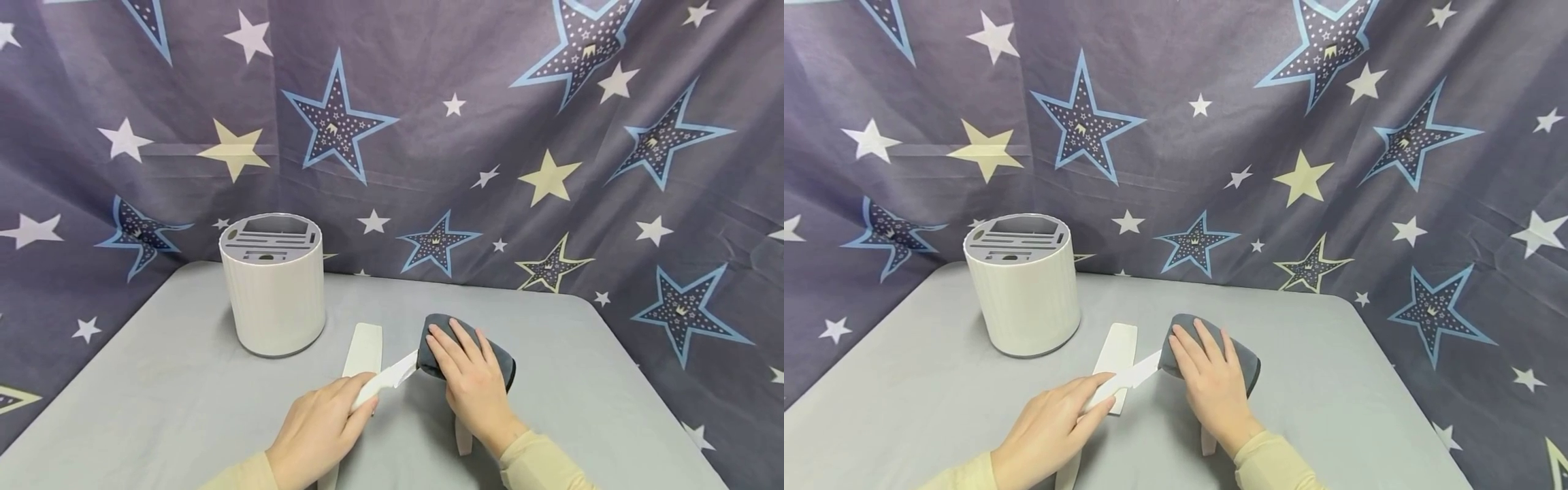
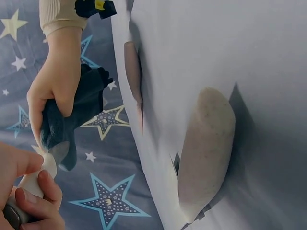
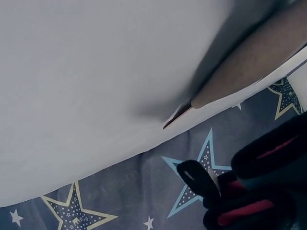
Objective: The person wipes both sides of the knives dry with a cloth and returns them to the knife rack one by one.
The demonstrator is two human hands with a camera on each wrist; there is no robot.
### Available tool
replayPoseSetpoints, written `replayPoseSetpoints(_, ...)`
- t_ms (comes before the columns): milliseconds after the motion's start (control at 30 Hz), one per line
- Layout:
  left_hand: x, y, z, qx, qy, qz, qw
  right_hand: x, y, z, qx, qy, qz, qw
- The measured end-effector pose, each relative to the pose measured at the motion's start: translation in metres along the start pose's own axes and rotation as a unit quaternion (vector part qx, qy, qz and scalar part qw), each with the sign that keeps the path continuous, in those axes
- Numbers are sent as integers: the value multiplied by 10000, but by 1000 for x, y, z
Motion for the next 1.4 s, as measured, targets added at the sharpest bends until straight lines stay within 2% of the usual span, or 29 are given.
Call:
replayPoseSetpoints(300, -1, -3, 0, -121, 4, 27, 9999, -3, -1, 11, 140, 218, -206, 9995)
replayPoseSetpoints(567, -2, -5, -1, -140, 3, 34, 9999, -7, 0, 28, 52, 445, -226, 9987)
replayPoseSetpoints(833, -1, -6, -1, -151, -7, 27, 9999, -9, 4, 45, -50, 713, -491, 9962)
replayPoseSetpoints(1100, -1, -4, -4, -134, -157, -178, 9996, -9, 5, 46, 18, 781, -623, 9950)
replayPoseSetpoints(1400, -2, -7, -3, -60, -124, -101, 9999, -8, 6, 42, 84, 866, -706, 9937)
Point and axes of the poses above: each hand's wrist, its own x-axis away from the middle knuckle, its own y-axis out of the back of the hand, z = x × y, the point moved 9 cm from there along -x, towards the middle knuckle, and after that the axes turned 9 degrees about -x, right-handed, at the moved point
